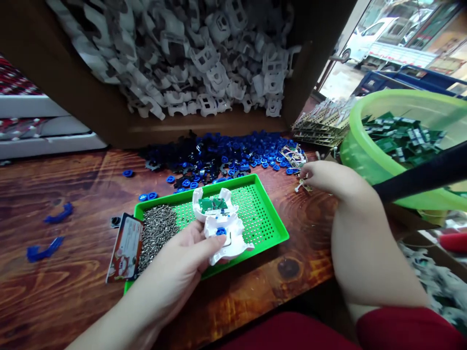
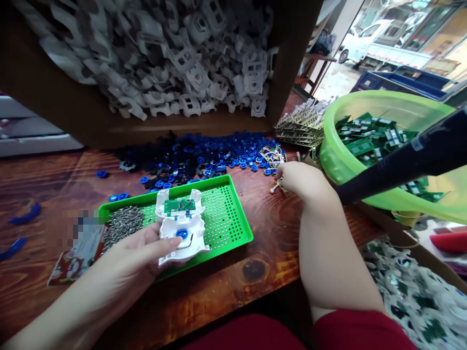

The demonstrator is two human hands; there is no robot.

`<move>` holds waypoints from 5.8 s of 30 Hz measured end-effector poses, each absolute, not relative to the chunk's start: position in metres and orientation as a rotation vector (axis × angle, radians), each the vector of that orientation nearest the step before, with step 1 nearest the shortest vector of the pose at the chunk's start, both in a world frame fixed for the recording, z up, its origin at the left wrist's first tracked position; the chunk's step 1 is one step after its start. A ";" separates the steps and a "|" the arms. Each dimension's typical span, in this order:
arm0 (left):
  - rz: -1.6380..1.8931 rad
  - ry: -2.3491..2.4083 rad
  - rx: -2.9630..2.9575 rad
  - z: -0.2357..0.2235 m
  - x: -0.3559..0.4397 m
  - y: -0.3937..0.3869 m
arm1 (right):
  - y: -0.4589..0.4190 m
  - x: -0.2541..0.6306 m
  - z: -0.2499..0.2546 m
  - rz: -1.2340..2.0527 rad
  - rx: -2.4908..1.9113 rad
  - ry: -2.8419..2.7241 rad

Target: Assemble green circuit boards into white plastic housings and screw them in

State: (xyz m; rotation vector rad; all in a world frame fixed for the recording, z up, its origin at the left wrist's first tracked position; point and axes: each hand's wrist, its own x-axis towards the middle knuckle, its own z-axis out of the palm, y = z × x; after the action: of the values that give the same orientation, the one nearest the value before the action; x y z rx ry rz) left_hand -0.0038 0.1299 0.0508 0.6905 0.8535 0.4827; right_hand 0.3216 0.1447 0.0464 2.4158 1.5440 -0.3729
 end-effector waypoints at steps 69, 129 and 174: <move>1.024 1.115 2.031 0.063 -0.024 0.121 | 0.100 0.176 0.054 -0.396 1.828 3.518; 0.477 1.639 2.078 0.086 -0.035 0.213 | 0.115 0.189 0.035 -0.286 2.222 3.665; 0.751 0.928 0.872 0.062 0.002 0.125 | 0.092 0.166 0.045 -0.939 2.272 3.167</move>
State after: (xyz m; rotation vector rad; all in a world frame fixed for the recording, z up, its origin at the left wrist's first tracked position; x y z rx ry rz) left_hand 0.0017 0.1250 0.0617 0.8724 0.9280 0.7509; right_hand 0.1658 0.0919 0.0448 2.2722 3.1673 -0.9394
